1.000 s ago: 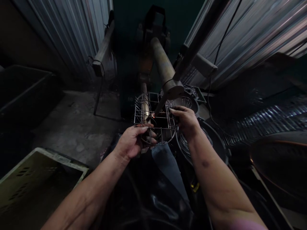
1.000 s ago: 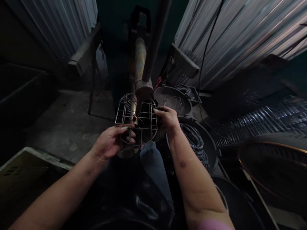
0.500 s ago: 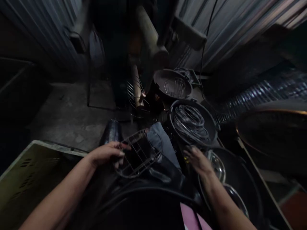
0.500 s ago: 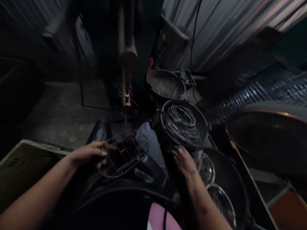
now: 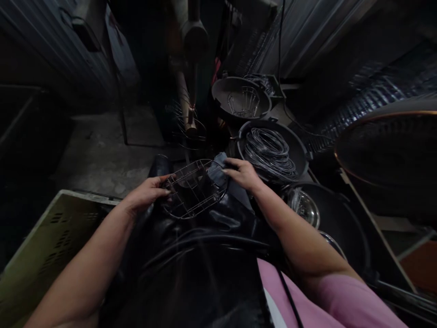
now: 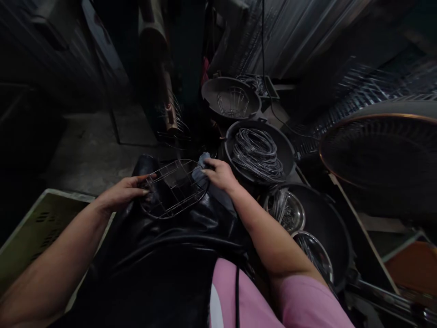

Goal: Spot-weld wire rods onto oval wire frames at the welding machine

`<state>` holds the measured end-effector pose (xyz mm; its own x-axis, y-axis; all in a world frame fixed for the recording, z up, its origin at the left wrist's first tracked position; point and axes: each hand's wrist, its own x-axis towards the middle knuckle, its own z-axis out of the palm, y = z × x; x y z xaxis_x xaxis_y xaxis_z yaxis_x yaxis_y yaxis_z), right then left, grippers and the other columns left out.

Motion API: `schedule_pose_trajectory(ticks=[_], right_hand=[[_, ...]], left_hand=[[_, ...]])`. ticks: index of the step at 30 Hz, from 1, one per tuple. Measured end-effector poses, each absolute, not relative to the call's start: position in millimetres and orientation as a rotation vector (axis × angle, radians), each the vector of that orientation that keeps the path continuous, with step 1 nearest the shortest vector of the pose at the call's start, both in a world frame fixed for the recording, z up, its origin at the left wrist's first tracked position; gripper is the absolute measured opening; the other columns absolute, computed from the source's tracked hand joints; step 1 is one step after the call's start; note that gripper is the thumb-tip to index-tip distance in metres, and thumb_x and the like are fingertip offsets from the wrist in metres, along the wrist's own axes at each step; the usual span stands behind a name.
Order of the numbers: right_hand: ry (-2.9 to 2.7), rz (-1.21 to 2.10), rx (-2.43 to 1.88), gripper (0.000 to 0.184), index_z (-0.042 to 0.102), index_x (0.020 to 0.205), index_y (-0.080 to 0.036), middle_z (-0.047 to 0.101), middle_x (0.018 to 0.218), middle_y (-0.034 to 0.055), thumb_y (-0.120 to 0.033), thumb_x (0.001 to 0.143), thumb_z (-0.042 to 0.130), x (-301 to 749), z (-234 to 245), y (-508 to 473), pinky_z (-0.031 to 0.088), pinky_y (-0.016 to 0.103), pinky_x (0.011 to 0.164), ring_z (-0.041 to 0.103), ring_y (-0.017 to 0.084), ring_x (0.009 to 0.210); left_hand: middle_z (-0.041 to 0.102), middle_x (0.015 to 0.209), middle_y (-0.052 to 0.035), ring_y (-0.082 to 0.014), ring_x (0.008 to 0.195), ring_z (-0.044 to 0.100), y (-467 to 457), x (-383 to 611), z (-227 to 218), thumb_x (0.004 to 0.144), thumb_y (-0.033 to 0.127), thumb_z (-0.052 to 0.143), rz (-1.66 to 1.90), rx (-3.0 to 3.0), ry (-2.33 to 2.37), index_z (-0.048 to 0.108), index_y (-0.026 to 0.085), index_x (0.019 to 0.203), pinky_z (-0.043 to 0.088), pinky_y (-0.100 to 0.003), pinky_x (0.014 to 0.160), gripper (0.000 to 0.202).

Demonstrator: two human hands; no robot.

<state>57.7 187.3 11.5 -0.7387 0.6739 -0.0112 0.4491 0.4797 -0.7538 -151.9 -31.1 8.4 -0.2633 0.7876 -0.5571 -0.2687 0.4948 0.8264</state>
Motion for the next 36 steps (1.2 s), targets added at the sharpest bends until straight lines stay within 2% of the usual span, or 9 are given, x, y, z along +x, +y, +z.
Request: schedule_pose_trajectory(ticks=[6,11,16,22,26,29,31,33,36], right_hand=[[-2.855,0.731,-1.13,0.024,0.067,0.086,-0.022,0.068,0.086,0.0015,-0.016,0.067,0.055,17.1,11.1,162.6,0.043,0.026,0.072,0.06,0.018,0.084],[-2.985,0.343,-1.2,0.021,0.062,0.087,-0.021,0.065,0.087,0.0046,-0.02,0.072,0.048,13.6,13.1,147.3,0.04,0.027,0.063,0.06,0.021,0.082],[-2.994,0.13,-1.292,0.02,0.057,0.089,-0.017,0.063,0.087,0.0071,-0.018,0.075,0.043,16.4,16.9,131.0,0.038,0.027,0.062,0.059,0.019,0.08],[-2.964,0.241,-1.366,0.017,0.055,0.087,-0.018,0.06,0.086,0.0068,-0.022,0.073,0.046,28.9,20.1,117.7,0.034,0.028,0.06,0.057,0.021,0.079],[-2.913,0.314,-1.353,0.015,0.055,0.082,-0.018,0.059,0.08,0.0053,-0.021,0.069,0.047,41.3,17.7,116.5,0.031,0.027,0.057,0.055,0.018,0.074],[-2.888,0.542,-1.262,0.008,0.053,0.074,-0.019,0.058,0.073,0.0016,-0.021,0.066,0.05,50.4,15.3,125.0,0.031,0.025,0.057,0.052,0.015,0.068],[-2.861,0.812,-1.152,0.012,0.053,0.07,-0.019,0.056,0.066,-0.0008,-0.029,0.065,0.056,54.3,15.0,131.9,0.032,0.024,0.055,0.049,0.014,0.063],[-2.806,0.978,-1.107,0.026,0.053,0.068,-0.019,0.053,0.061,-0.0021,-0.043,0.062,0.061,55.2,16.3,135.4,0.031,0.024,0.053,0.046,0.013,0.059],[-2.749,0.849,-1.236,0.037,0.052,0.063,-0.02,0.05,0.058,-0.0022,-0.055,0.059,0.062,51.6,20.4,131.7,0.029,0.025,0.051,0.044,0.013,0.056]], left_hand=[[0.065,0.094,-0.008,-0.0236,0.092,0.059,-44.1,-163.9,-12.0,0.068,0.023,0.053,0.558,1.124,2.31,0.063,0.019,0.11,0.044,-0.034,0.081,0.044],[0.065,0.087,-0.0079,-0.0241,0.08,0.061,-50.1,-148.4,-12.2,0.079,0.028,0.042,0.092,1.315,2.605,0.059,0.024,0.117,0.044,-0.032,0.065,0.041],[0.063,0.084,-0.0091,-0.0247,0.078,0.06,-55.7,-130.1,-6.6,0.082,0.023,0.037,0.064,1.36,2.704,0.057,0.019,0.118,0.043,-0.032,0.062,0.042],[0.062,0.08,-0.0084,-0.024,0.074,0.06,-64.9,-120.8,-9.7,0.081,0.018,0.035,0.097,1.363,2.753,0.056,0.018,0.119,0.043,-0.033,0.064,0.043],[0.065,0.087,-0.0079,-0.022,0.08,0.061,-71.5,-115.6,-9.8,0.079,0.022,0.042,0.358,1.27,2.787,0.062,0.016,0.111,0.045,-0.032,0.072,0.038],[0.067,0.091,-0.007,-0.0205,0.083,0.062,-77.2,-111.5,-11.4,0.078,0.023,0.046,0.541,1.225,2.784,0.064,0.016,0.107,0.046,-0.03,0.076,0.035],[0.069,0.091,-0.0081,-0.0204,0.085,0.063,-80.8,-108.7,-14.3,0.079,0.02,0.044,0.612,1.233,2.808,0.065,0.014,0.104,0.046,-0.03,0.078,0.034],[0.069,0.09,-0.0096,-0.0211,0.085,0.063,-83.9,-106.4,-17.7,0.079,0.019,0.045,0.67,1.234,2.838,0.067,0.013,0.101,0.046,-0.031,0.079,0.032],[0.07,0.089,-0.0093,-0.0213,0.083,0.064,-87.7,-104.2,-21.3,0.078,0.019,0.048,0.736,1.227,2.862,0.068,0.014,0.097,0.048,-0.032,0.078,0.028]])
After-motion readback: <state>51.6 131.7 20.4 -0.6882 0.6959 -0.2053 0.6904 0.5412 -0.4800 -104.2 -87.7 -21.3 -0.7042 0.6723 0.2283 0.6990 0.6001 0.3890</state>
